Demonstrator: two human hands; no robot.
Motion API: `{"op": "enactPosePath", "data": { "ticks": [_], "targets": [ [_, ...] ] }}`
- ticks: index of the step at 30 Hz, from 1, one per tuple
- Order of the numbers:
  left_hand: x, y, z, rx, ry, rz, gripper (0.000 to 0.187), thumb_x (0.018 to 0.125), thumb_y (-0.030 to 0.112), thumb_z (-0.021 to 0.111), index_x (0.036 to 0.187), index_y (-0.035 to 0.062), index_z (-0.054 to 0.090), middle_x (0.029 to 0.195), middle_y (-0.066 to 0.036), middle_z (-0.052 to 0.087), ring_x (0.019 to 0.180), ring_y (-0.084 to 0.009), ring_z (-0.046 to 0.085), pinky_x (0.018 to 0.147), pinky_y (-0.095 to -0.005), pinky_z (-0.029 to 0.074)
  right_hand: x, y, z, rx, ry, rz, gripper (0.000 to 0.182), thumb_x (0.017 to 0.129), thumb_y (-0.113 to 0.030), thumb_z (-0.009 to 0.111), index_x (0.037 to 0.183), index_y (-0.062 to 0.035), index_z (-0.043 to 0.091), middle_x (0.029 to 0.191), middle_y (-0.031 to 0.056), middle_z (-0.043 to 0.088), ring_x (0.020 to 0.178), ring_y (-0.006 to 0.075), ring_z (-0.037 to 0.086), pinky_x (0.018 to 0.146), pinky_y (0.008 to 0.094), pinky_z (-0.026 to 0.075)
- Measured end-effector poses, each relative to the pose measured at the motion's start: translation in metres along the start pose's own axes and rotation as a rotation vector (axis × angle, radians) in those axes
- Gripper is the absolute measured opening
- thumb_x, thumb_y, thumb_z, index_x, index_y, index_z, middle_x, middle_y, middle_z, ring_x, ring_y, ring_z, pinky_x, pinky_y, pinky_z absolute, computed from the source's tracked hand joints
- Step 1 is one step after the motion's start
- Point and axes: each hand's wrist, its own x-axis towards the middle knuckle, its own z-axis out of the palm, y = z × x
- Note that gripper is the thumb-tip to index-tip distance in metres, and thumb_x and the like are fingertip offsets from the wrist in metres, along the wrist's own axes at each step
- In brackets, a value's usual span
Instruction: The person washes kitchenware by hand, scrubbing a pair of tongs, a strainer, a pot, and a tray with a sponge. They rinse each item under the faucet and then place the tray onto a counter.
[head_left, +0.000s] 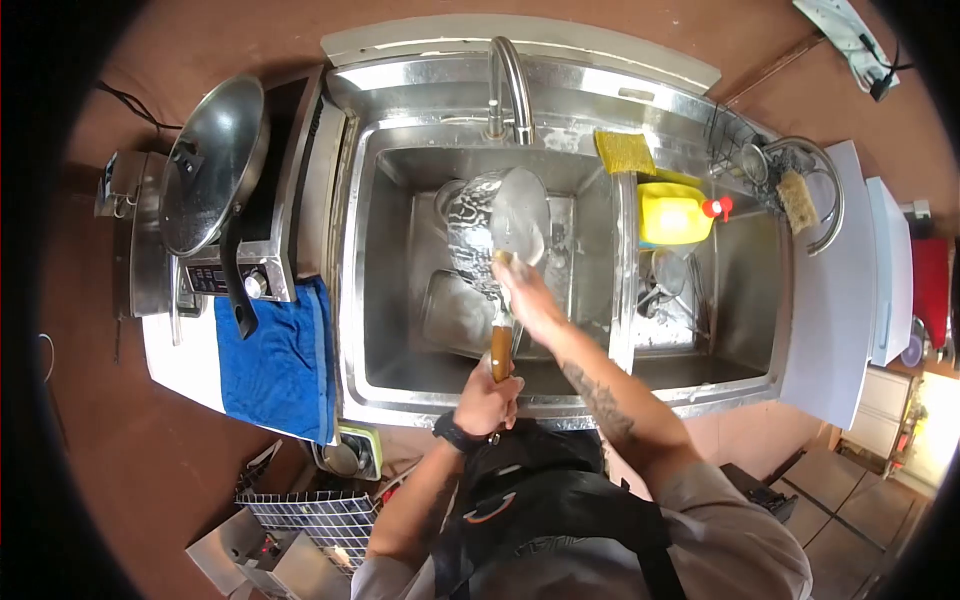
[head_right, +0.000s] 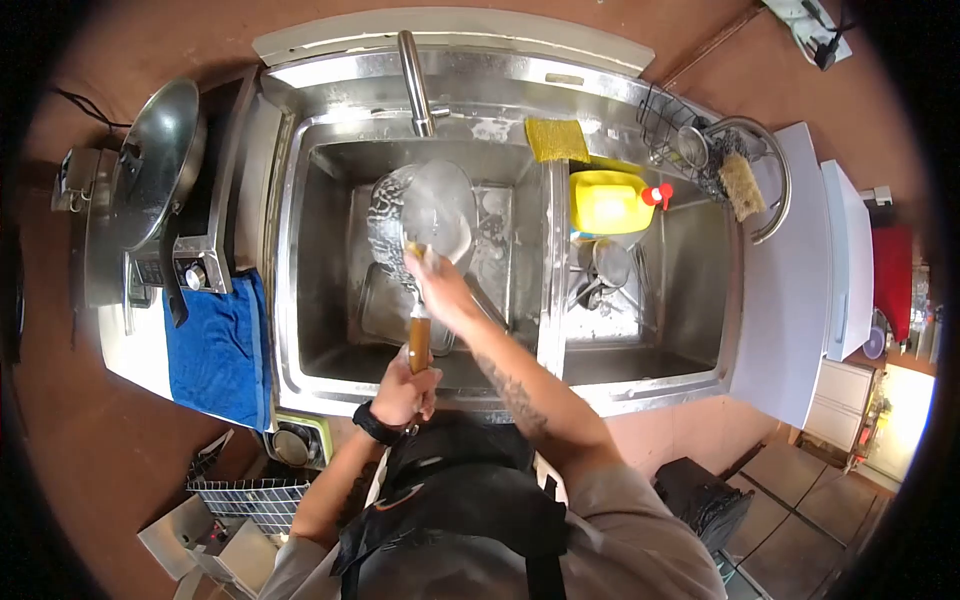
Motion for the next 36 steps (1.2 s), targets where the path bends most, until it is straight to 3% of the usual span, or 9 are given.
{"op": "enactPosePath", "data": {
  "ticks": [4, 9, 12, 16, 22, 26, 30, 32, 36],
  "targets": [
    [0.010, -0.009, 0.002, 0.241, 0.066, 0.040, 0.026, 0.088, 0.004, 0.056, 0.107, 0.0001, 0.038, 0.053, -0.006, 0.049, 0.038, -0.0156, 0.050, 0.035, -0.0315, 0.040, -0.025, 0.006, 0.016, 0.269, 0.410, -0.201, 0.032, 0.092, -0.011, 0.060, 0.121, -0.0004, 0.054, 0.106, 0.0131, 0.060, 0.098, 0.0170, 0.055, 0.085, 0.0277, 0.043],
    [0.003, -0.011, 0.008, 0.405, 0.058, 0.029, 0.033, 0.087, 0.009, 0.059, 0.112, -0.0022, 0.041, 0.055, -0.011, 0.054, 0.041, -0.0183, 0.054, 0.039, -0.0337, 0.042, -0.024, -0.043, -0.019, -1.139, 0.167, -0.948, 0.044, 0.080, -0.015, 0.057, 0.124, -0.0143, 0.061, 0.129, 0.0171, 0.053, 0.124, 0.0347, 0.049, 0.101, 0.0527, 0.036],
    [0.004, -0.017, 0.005, 0.508, 0.095, 0.037, 0.035, 0.085, 0.011, 0.061, 0.113, -0.0009, 0.043, 0.059, -0.015, 0.057, 0.048, -0.0254, 0.059, 0.048, -0.0381, 0.046, 0.003, -0.057, -0.039, -1.518, -0.106, -0.957, 0.033, 0.083, -0.025, 0.055, 0.111, -0.0115, 0.067, 0.121, 0.0164, 0.060, 0.123, 0.0334, 0.050, 0.100, 0.0495, 0.038],
    [-0.005, -0.034, -0.001, 0.741, 0.191, 0.385, 0.032, 0.082, 0.008, 0.061, 0.109, -0.0019, 0.045, 0.061, -0.013, 0.054, 0.043, -0.0209, 0.056, 0.044, -0.0346, 0.044, 0.045, -0.092, -0.077, -1.147, -0.090, -0.058, 0.035, 0.085, -0.039, 0.054, 0.092, -0.0079, 0.068, 0.104, 0.0139, 0.066, 0.107, 0.0284, 0.056, 0.092, 0.0459, 0.043],
    [-0.004, -0.010, -0.009, 0.771, 0.221, 0.242, 0.035, 0.079, 0.012, 0.064, 0.108, -0.0024, 0.049, 0.074, -0.024, 0.059, 0.076, -0.0434, 0.063, 0.066, -0.0450, 0.047, 0.007, -0.032, -0.017, -1.505, -0.301, -1.082, 0.033, 0.088, -0.036, 0.051, 0.090, -0.0111, 0.073, 0.117, 0.0182, 0.062, 0.118, 0.0382, 0.053, 0.099, 0.0522, 0.040],
    [-0.014, -0.004, -0.008, 0.872, 0.195, 0.284, 0.036, 0.079, 0.012, 0.062, 0.110, -0.0018, 0.047, 0.077, -0.028, 0.061, 0.081, -0.0475, 0.062, 0.069, -0.0499, 0.048, 0.050, -0.131, -0.082, -0.845, -0.327, 0.153, 0.045, 0.095, -0.033, 0.041, 0.122, -0.0026, 0.059, 0.120, 0.0271, 0.059, 0.112, 0.0413, 0.057, 0.096, 0.0545, 0.042],
    [-0.022, -0.018, -0.023, 0.870, 0.192, 0.251, 0.036, 0.079, 0.009, 0.064, 0.109, -0.0004, 0.047, 0.076, -0.021, 0.058, 0.079, -0.0413, 0.063, 0.068, -0.0436, 0.047, 0.005, -0.066, -0.034, -1.317, -0.052, -0.246, 0.044, 0.095, -0.035, 0.043, 0.128, -0.0085, 0.055, 0.130, 0.0216, 0.055, 0.124, 0.0387, 0.049, 0.104, 0.0524, 0.037],
    [-0.015, -0.020, -0.031, 0.712, 0.121, 0.147, 0.035, 0.079, 0.008, 0.065, 0.108, -0.0003, 0.047, 0.068, -0.012, 0.053, 0.064, -0.0271, 0.062, 0.057, -0.0381, 0.046, -0.007, -0.043, -0.026, -1.275, -0.374, -0.861, 0.036, 0.090, -0.031, 0.053, 0.118, -0.0111, 0.063, 0.136, 0.0185, 0.050, 0.128, 0.0367, 0.045, 0.107, 0.0517, 0.035],
    [-0.035, 0.001, -0.041, 0.871, 0.031, 0.459, 0.036, 0.082, 0.005, 0.064, 0.111, 0.0001, 0.045, 0.066, -0.004, 0.047, 0.051, -0.0131, 0.052, 0.044, -0.0305, 0.040, 0.042, -0.091, -0.091, -0.570, -0.366, 0.059, 0.036, 0.092, -0.036, 0.056, 0.116, -0.0110, 0.065, 0.123, 0.0120, 0.061, 0.115, 0.0225, 0.055, 0.097, 0.0419, 0.043]
  ]
}}
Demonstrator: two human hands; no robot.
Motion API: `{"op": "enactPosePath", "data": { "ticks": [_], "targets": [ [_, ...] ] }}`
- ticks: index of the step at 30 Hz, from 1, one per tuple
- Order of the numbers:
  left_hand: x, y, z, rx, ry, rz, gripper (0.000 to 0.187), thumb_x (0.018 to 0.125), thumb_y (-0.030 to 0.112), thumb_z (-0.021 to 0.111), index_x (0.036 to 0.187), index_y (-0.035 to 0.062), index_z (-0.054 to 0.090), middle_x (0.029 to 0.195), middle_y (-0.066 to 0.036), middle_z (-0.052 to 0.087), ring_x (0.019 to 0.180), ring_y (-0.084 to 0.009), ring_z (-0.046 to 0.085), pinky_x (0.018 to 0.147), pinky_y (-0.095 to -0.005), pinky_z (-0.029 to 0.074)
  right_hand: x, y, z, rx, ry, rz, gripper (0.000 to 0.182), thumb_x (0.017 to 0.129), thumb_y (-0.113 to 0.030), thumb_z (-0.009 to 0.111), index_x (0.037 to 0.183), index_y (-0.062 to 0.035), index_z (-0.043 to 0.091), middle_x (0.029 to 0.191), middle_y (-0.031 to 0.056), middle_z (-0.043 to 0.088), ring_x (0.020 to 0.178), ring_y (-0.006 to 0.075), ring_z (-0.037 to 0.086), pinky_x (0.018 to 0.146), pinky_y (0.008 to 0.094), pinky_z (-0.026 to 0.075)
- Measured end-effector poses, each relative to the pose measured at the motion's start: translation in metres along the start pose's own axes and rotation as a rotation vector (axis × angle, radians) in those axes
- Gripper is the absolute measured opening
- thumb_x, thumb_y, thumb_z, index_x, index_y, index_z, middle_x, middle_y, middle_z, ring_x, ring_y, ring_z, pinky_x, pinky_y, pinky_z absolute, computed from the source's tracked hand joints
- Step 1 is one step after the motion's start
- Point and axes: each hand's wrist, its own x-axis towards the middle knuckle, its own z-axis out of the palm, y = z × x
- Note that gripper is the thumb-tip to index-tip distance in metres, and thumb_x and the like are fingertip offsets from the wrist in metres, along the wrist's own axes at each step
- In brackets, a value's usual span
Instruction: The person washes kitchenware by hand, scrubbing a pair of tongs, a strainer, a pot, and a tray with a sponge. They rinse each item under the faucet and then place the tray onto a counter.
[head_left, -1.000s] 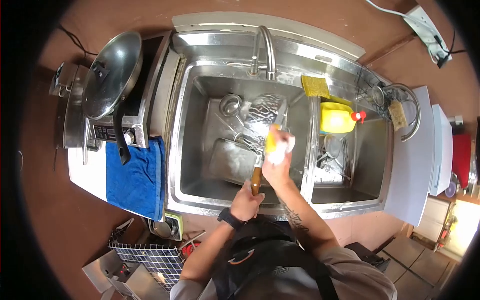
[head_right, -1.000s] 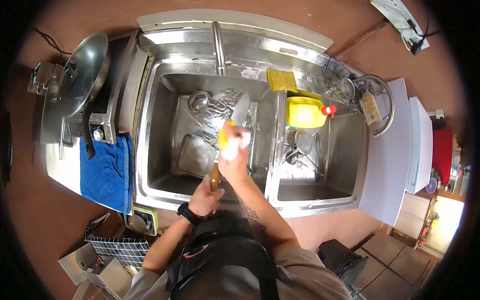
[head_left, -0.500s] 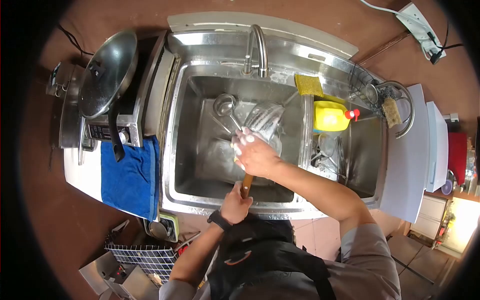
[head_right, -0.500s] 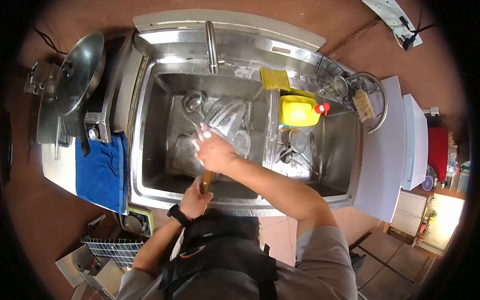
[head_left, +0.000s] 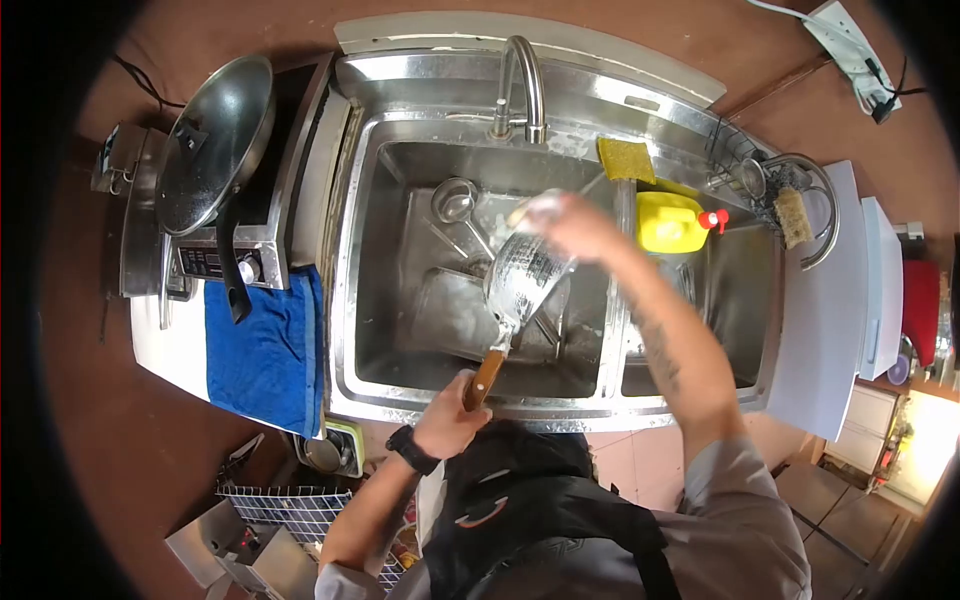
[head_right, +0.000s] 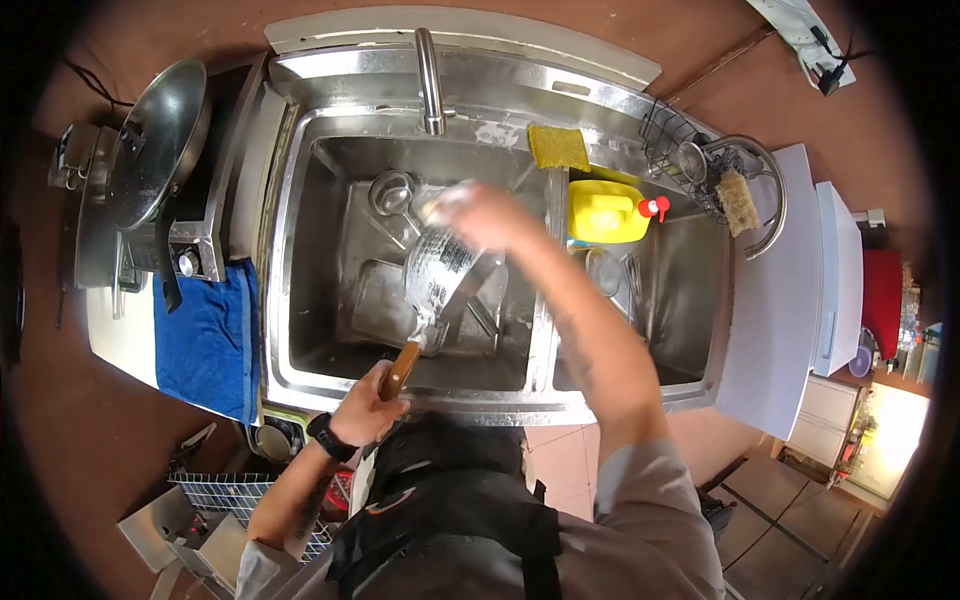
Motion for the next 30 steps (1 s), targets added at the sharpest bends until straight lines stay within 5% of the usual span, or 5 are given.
{"op": "enactPosePath", "data": {
  "ticks": [10, 12, 20, 23, 30],
  "targets": [
    [0.022, 0.043, -0.037, -0.588, -0.339, -0.404, 0.032, 0.096, 0.017, 0.055, 0.120, 0.0032, 0.039, 0.060, 0.002, 0.045, 0.042, -0.0077, 0.047, 0.037, -0.0224, 0.034, 0.044, 0.182, 0.093, 2.165, 0.079, -0.072, 0.040, 0.095, -0.034, 0.045, 0.119, -0.0062, 0.060, 0.104, 0.0137, 0.068, 0.092, 0.0273, 0.068, 0.084, 0.0436, 0.057],
    [0.043, 0.032, -0.018, 0.032, 0.034, -0.180, 0.035, 0.093, 0.023, 0.059, 0.112, 0.0007, 0.039, 0.061, -0.019, 0.058, 0.054, -0.0350, 0.063, 0.049, -0.0423, 0.047, 0.006, 0.085, 0.094, 2.184, -0.014, -0.171, 0.044, 0.097, -0.040, 0.043, 0.126, -0.0085, 0.054, 0.101, 0.0152, 0.068, 0.088, 0.0299, 0.068, 0.080, 0.0478, 0.057],
    [0.056, 0.022, 0.010, 0.103, 0.175, -0.178, 0.036, 0.086, 0.009, 0.060, 0.113, -0.0003, 0.038, 0.066, -0.018, 0.060, 0.058, -0.0384, 0.063, 0.051, -0.0449, 0.047, 0.021, 0.037, 0.104, 1.776, 0.789, 0.048, 0.052, 0.097, -0.033, 0.050, 0.138, -0.0027, 0.037, 0.129, 0.0150, 0.054, 0.114, 0.0296, 0.056, 0.101, 0.0468, 0.042],
    [0.074, 0.042, 0.012, -0.802, 0.009, -0.445, 0.036, 0.086, 0.001, 0.058, 0.116, 0.0086, 0.039, 0.063, 0.000, 0.044, 0.042, -0.0103, 0.044, 0.036, -0.0284, 0.040, 0.004, 0.027, 0.135, 0.038, 1.054, -0.604, 0.062, 0.075, -0.005, 0.062, 0.135, -0.0093, 0.045, 0.138, 0.0186, 0.049, 0.131, 0.0397, 0.041, 0.111, 0.0593, 0.024],
    [0.076, 0.044, 0.004, -1.172, -0.071, -0.538, 0.028, 0.088, 0.002, 0.060, 0.111, 0.0115, 0.048, 0.064, 0.001, 0.046, 0.040, -0.0079, 0.037, 0.036, -0.0243, 0.029, 0.023, 0.035, 0.070, -0.546, 0.741, -0.807, 0.034, 0.076, -0.030, 0.071, 0.110, -0.0241, 0.066, 0.132, 0.0044, 0.055, 0.134, 0.0295, 0.039, 0.112, 0.0559, 0.025]
  ]
}}
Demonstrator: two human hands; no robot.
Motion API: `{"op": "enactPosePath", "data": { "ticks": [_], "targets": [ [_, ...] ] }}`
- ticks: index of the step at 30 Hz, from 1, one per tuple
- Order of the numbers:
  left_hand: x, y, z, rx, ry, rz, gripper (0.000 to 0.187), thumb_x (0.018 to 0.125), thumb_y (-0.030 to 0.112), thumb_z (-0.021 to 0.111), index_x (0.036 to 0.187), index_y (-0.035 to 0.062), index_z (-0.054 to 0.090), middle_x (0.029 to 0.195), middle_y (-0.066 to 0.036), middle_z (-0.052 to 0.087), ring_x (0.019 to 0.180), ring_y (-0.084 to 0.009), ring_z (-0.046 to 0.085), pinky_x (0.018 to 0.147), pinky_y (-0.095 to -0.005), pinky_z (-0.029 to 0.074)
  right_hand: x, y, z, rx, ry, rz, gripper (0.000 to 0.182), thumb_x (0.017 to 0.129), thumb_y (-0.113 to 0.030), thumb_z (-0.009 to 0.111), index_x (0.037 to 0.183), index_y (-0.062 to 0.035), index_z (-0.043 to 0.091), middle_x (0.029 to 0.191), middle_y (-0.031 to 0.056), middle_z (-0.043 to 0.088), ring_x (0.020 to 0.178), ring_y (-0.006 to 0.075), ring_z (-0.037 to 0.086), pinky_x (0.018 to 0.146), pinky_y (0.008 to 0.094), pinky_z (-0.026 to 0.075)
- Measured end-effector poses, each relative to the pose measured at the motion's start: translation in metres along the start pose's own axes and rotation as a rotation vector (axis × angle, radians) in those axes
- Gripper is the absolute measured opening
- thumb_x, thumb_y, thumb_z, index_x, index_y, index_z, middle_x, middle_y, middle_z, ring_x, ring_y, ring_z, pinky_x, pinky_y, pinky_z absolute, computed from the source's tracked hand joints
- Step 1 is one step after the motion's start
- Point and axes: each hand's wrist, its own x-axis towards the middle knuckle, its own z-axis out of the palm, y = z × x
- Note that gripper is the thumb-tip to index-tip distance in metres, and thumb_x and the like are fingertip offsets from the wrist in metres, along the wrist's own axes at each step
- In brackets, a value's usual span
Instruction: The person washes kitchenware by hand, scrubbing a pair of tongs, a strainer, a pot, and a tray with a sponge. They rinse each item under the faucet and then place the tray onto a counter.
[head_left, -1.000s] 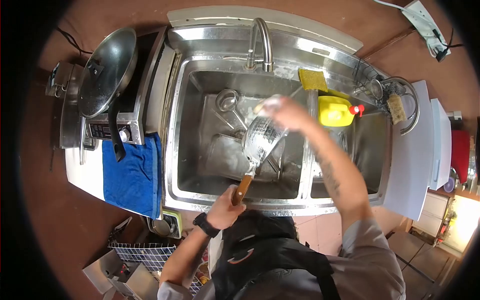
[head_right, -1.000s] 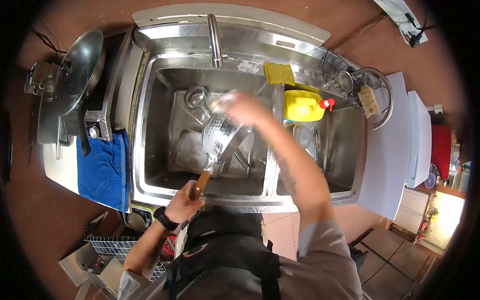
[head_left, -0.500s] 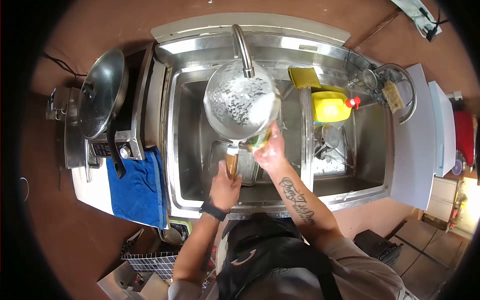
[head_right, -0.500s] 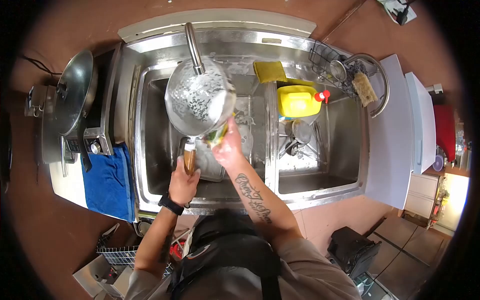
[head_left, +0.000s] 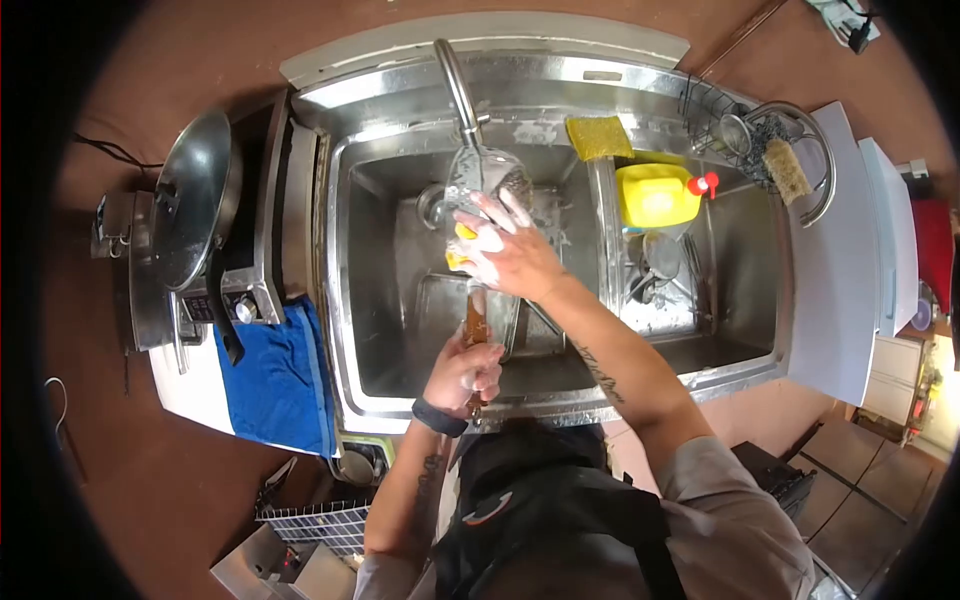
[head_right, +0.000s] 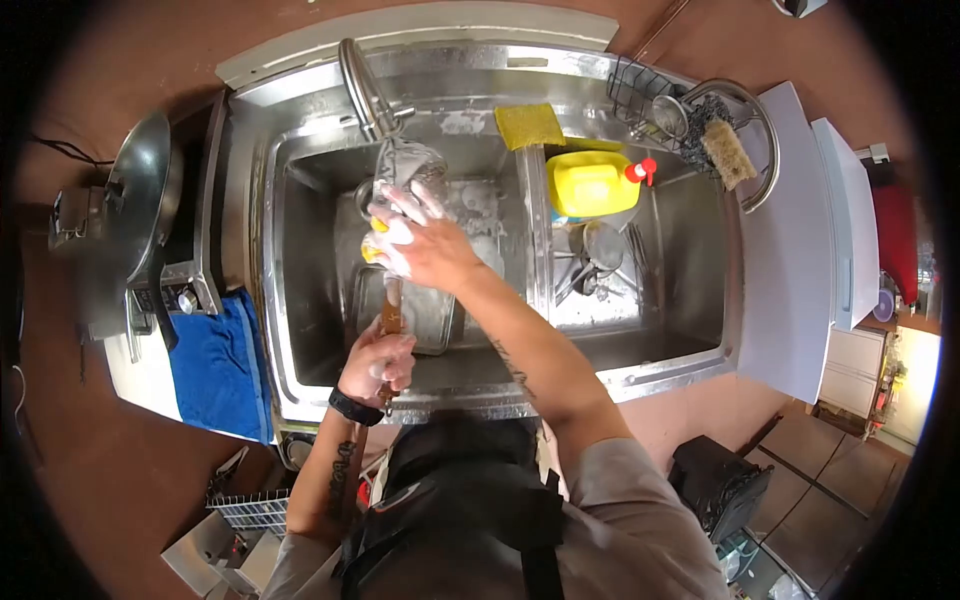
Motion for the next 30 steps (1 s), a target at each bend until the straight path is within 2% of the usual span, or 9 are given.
{"op": "enactPosePath", "data": {
  "ticks": [8, 10, 11, 15, 22, 24, 27, 29, 30],
  "targets": [
    [-0.014, 0.017, 0.003, 0.045, -0.099, -0.011, 0.021, 0.089, 0.004, 0.059, 0.104, 0.0111, 0.048, 0.060, 0.003, 0.042, 0.038, -0.0069, 0.036, 0.035, -0.0249, 0.029, 0.036, 0.012, -0.040, 0.096, 0.442, 0.127, 0.023, 0.077, -0.019, 0.073, 0.099, -0.0152, 0.069, 0.126, 0.0100, 0.058, 0.125, 0.0309, 0.049, 0.110, 0.0493, 0.033],
    [-0.036, 0.006, -0.025, 0.158, -0.134, -0.052, 0.022, 0.083, 0.002, 0.062, 0.097, 0.0099, 0.046, 0.054, 0.001, 0.040, 0.037, -0.0087, 0.039, 0.033, -0.0255, 0.031, 0.037, 0.022, -0.055, 0.695, 0.475, 0.451, 0.020, 0.083, -0.017, 0.069, 0.101, -0.0103, 0.068, 0.118, 0.0152, 0.062, 0.110, 0.0366, 0.058, 0.102, 0.0406, 0.042],
    [-0.047, 0.000, -0.042, 0.198, -0.185, -0.124, 0.024, 0.080, 0.001, 0.063, 0.094, 0.0091, 0.045, 0.053, 0.000, 0.040, 0.036, -0.0095, 0.040, 0.033, -0.0260, 0.033, 0.036, 0.017, -0.076, 0.684, 0.284, 0.789, 0.023, 0.092, -0.023, 0.060, 0.104, -0.0030, 0.065, 0.108, 0.0183, 0.066, 0.098, 0.0359, 0.063, 0.089, 0.0350, 0.049],
    [-0.064, -0.010, -0.061, 0.203, -0.157, -0.355, 0.026, 0.074, -0.001, 0.065, 0.086, 0.0041, 0.044, 0.053, -0.002, 0.042, 0.038, -0.0109, 0.042, 0.035, -0.0273, 0.038, -0.018, 0.041, -0.023, 0.678, 0.214, 1.009, 0.035, 0.097, -0.032, 0.053, 0.109, -0.0014, 0.065, 0.107, 0.0133, 0.068, 0.095, 0.0248, 0.065, 0.080, 0.0342, 0.052],
    [-0.052, -0.002, -0.090, 0.595, -0.417, -0.473, 0.024, 0.074, 0.002, 0.068, 0.089, 0.0012, 0.049, 0.057, -0.002, 0.046, 0.041, -0.0116, 0.047, 0.038, -0.0263, 0.039, -0.085, 0.102, 0.002, 1.535, -0.244, 1.450, 0.037, 0.095, -0.037, 0.058, 0.113, -0.0055, 0.066, 0.102, 0.0061, 0.069, 0.088, 0.0113, 0.064, 0.081, 0.0274, 0.052],
    [-0.050, 0.011, -0.068, 0.787, -0.289, -0.360, 0.033, 0.078, 0.008, 0.068, 0.103, -0.0012, 0.049, 0.060, -0.003, 0.051, 0.041, -0.0106, 0.052, 0.037, -0.0261, 0.041, -0.110, 0.104, 0.016, 1.620, -0.334, 1.221, 0.036, 0.095, -0.037, 0.053, 0.115, -0.0085, 0.065, 0.104, 0.0055, 0.068, 0.088, 0.0140, 0.066, 0.074, 0.0327, 0.056],
    [-0.024, 0.014, -0.061, 1.270, -0.101, -0.278, 0.041, 0.083, 0.020, 0.070, 0.111, 0.0016, 0.046, 0.070, -0.011, 0.061, 0.057, -0.0197, 0.062, 0.056, -0.0368, 0.052, -0.106, 0.077, 0.000, 1.608, -0.230, 1.482, 0.038, 0.097, -0.036, 0.050, 0.121, -0.0090, 0.061, 0.115, 0.0094, 0.064, 0.097, 0.0186, 0.064, 0.078, 0.0395, 0.055],
    [-0.003, -0.001, -0.068, 1.780, 0.084, 0.412, 0.040, 0.085, 0.016, 0.065, 0.115, -0.0012, 0.045, 0.080, -0.023, 0.066, 0.070, -0.0376, 0.067, 0.064, -0.0477, 0.052, -0.078, 0.058, -0.019, 1.537, -0.193, 1.635, 0.039, 0.099, -0.034, 0.048, 0.127, -0.0084, 0.057, 0.123, 0.0122, 0.060, 0.105, 0.0203, 0.061, 0.087, 0.0388, 0.050],
    [-0.003, -0.001, -0.067, 1.782, 0.091, 0.410, 0.040, 0.085, 0.016, 0.065, 0.115, -0.0012, 0.045, 0.080, -0.023, 0.066, 0.070, -0.0376, 0.067, 0.064, -0.0477, 0.052, -0.075, 0.057, -0.014, 1.542, -0.198, 1.632, 0.039, 0.099, -0.034, 0.048, 0.127, -0.0084, 0.057, 0.123, 0.0122, 0.060, 0.105, 0.0203, 0.061, 0.087, 0.0388, 0.050]
  ]
}}
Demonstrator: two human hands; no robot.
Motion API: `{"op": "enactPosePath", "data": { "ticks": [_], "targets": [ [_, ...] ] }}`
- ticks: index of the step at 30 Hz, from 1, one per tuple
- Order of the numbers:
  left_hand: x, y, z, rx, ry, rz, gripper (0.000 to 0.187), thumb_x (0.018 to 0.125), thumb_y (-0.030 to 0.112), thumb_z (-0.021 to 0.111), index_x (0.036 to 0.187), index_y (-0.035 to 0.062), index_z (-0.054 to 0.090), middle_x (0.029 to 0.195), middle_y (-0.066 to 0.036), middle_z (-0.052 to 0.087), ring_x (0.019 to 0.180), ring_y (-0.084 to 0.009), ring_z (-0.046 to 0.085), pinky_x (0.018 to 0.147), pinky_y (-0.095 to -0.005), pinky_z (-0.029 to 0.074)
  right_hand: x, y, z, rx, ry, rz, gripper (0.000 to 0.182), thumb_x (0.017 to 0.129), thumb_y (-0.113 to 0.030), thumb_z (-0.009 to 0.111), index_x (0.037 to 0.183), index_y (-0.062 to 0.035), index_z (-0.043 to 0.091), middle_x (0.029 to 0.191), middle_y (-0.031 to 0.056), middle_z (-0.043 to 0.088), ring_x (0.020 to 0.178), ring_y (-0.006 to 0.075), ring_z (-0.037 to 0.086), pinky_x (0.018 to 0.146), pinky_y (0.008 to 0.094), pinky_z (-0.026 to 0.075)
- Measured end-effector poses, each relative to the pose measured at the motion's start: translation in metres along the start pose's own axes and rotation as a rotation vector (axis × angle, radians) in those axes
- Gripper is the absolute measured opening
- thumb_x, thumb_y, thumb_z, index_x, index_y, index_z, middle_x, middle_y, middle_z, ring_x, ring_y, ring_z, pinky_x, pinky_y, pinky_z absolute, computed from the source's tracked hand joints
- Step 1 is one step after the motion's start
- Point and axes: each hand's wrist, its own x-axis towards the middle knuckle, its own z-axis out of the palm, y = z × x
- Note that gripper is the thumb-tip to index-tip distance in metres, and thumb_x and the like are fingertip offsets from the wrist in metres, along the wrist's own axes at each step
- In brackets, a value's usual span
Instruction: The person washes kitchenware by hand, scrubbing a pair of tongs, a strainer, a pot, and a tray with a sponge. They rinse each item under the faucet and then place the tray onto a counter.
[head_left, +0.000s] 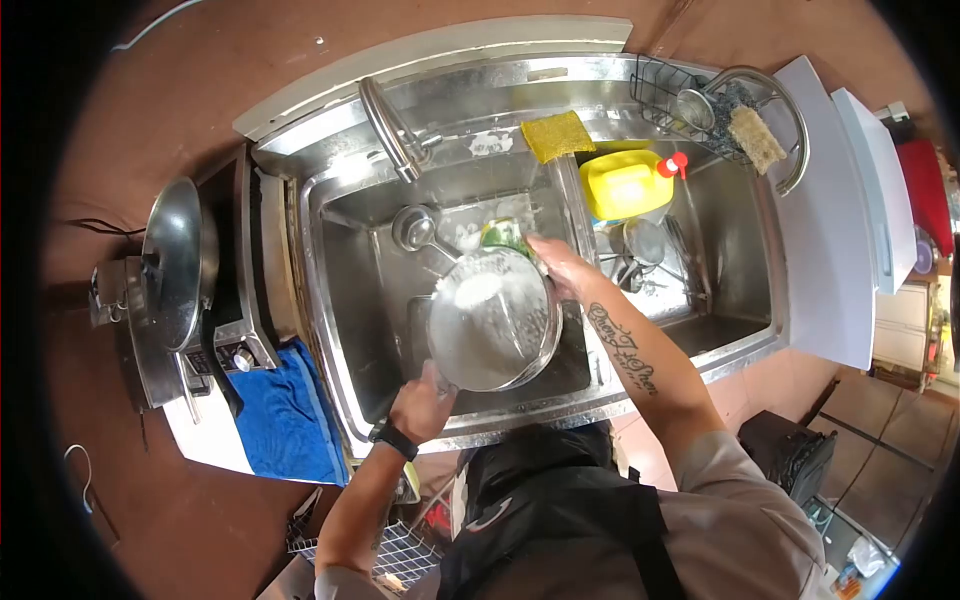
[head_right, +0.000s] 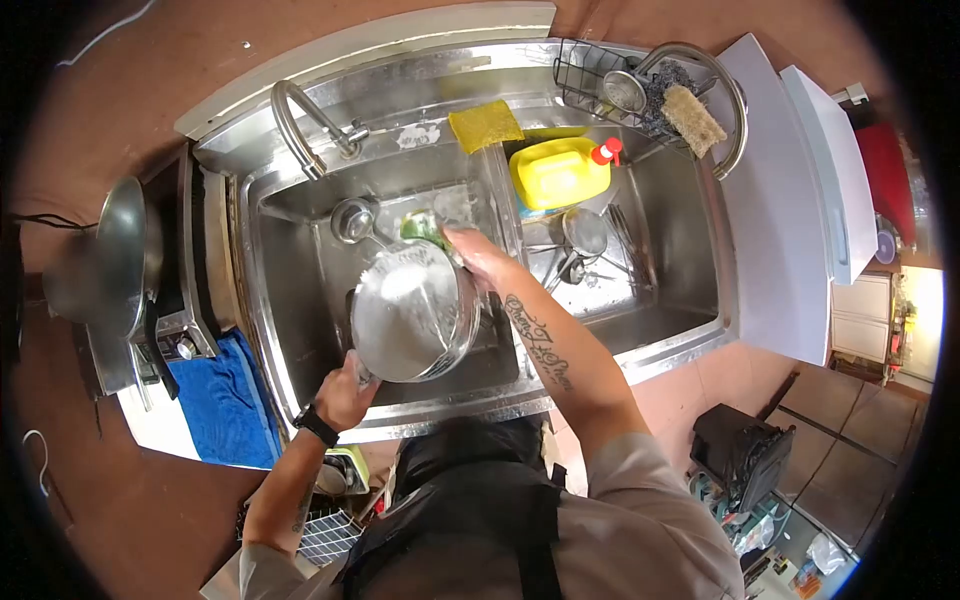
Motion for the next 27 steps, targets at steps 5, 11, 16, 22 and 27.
{"op": "enactPosePath", "data": {
  "ticks": [5, 11, 16, 22, 27],
  "targets": [
    [0.010, -0.003, -0.002, -0.386, -0.039, -0.154, 0.039, 0.087, 0.014, 0.062, 0.117, -0.0021, 0.044, 0.065, -0.015, 0.061, 0.055, -0.0316, 0.060, 0.051, -0.0418, 0.048, -0.013, -0.027, 0.021, -0.540, -0.009, -0.797, 0.039, 0.100, -0.027, 0.048, 0.134, -0.0094, 0.052, 0.127, 0.0142, 0.059, 0.113, 0.0264, 0.058, 0.094, 0.0337, 0.045],
    [0.021, 0.011, -0.008, -1.565, -0.454, -0.446, 0.018, 0.091, 0.011, 0.057, 0.078, 0.0078, 0.045, 0.057, 0.002, 0.036, 0.042, -0.0079, 0.038, 0.037, -0.0246, 0.030, -0.064, 0.015, 0.070, -1.248, 0.147, -1.379, 0.046, 0.091, -0.027, 0.058, 0.135, -0.0153, 0.051, 0.138, 0.0100, 0.049, 0.131, 0.0331, 0.042, 0.110, 0.0478, 0.034],
    [0.028, 0.044, -0.021, -1.638, -0.424, -0.438, 0.008, 0.092, 0.008, 0.055, 0.093, 0.0111, 0.047, 0.061, 0.003, 0.038, 0.042, -0.0067, 0.035, 0.035, -0.0226, 0.028, -0.042, -0.005, 0.087, -1.087, 0.353, -1.503, 0.046, 0.089, -0.027, 0.060, 0.131, -0.0095, 0.052, 0.138, 0.0118, 0.049, 0.138, 0.0334, 0.034, 0.117, 0.0542, 0.020],
    [0.022, 0.037, -0.022, -1.755, -0.477, -0.371, 0.016, 0.092, 0.006, 0.056, 0.102, 0.0134, 0.046, 0.062, 0.002, 0.038, 0.041, -0.0055, 0.035, 0.035, -0.0213, 0.025, -0.058, -0.011, 0.073, -1.065, 0.222, -1.008, 0.049, 0.086, -0.014, 0.057, 0.134, -0.0206, 0.050, 0.131, 0.0186, 0.048, 0.118, 0.0390, 0.054, 0.081, 0.0497, 0.055],
    [0.020, 0.026, -0.017, -1.662, -0.549, -0.374, 0.020, 0.090, 0.010, 0.061, 0.098, 0.0150, 0.044, 0.064, 0.003, 0.040, 0.042, -0.0058, 0.034, 0.036, -0.0228, 0.027, -0.048, -0.009, 0.095, -1.220, 0.335, -1.250, 0.053, 0.082, -0.020, 0.063, 0.132, -0.0145, 0.051, 0.121, 0.0194, 0.058, 0.109, 0.0330, 0.060, 0.079, 0.0434, 0.056]
  ]
}}
